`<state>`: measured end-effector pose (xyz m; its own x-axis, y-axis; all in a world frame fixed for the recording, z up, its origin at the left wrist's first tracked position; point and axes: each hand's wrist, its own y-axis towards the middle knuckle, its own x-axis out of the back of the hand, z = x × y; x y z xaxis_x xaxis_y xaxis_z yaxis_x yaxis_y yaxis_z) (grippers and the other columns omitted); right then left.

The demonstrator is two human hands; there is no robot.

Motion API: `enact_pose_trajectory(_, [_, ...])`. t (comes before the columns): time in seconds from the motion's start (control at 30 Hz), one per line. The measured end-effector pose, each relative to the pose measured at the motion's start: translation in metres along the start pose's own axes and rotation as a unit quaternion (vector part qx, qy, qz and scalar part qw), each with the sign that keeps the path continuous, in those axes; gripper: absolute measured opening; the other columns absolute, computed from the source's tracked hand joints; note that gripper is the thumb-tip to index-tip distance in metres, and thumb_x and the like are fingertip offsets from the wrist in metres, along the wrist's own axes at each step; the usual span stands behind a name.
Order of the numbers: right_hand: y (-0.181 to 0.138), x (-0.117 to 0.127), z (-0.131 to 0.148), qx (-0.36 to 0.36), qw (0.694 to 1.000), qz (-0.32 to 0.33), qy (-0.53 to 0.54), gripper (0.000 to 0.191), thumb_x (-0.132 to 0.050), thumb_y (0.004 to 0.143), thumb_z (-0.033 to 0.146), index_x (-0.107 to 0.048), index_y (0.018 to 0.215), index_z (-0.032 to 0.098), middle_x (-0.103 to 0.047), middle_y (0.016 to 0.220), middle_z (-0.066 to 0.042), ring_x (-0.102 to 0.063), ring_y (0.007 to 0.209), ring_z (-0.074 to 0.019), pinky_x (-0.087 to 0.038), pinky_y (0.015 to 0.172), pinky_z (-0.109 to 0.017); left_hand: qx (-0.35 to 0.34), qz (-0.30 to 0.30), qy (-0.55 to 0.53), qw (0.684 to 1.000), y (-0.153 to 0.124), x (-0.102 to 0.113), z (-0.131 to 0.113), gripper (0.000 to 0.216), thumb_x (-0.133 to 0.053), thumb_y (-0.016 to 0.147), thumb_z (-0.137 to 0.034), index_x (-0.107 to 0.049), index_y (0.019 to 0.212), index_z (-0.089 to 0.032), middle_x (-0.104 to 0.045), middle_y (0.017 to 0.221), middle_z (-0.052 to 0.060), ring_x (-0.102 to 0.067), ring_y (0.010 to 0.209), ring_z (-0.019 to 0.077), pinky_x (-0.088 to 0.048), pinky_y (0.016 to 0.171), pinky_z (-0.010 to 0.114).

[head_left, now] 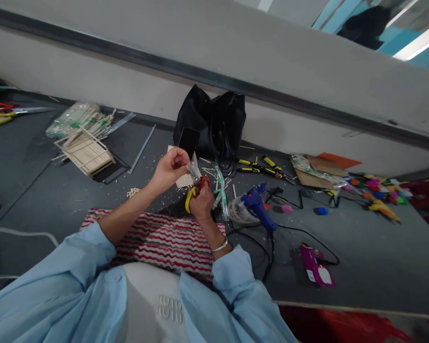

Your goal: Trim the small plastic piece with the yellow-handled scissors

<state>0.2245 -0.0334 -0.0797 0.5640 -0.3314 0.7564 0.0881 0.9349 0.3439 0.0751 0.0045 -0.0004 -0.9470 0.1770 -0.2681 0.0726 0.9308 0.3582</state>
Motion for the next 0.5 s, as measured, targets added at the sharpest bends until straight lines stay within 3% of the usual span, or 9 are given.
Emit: enact_pose_trajectory(0.5, [0.0004, -0.0027, -0.0009, 0.015, 1.0, -0.002, 0.023, 0.027, -0.056, 0.07, 0.02, -0.055, 0.096, 0.018, -0.067, 0.077, -0.004, -0.067, 0.072, -0.0197, -0.052, 0.065, -0.027, 0.006, -0.009, 0.054, 0.998, 0.0012, 0.0014, -0.0052, 0.024, -0.068, 0.069, -0.01, -0.052, 0.085, -0.018, -0.058, 0.071, -0.004, -0.055, 0.063, 0.0053, -0.045, 0.058, 0.017])
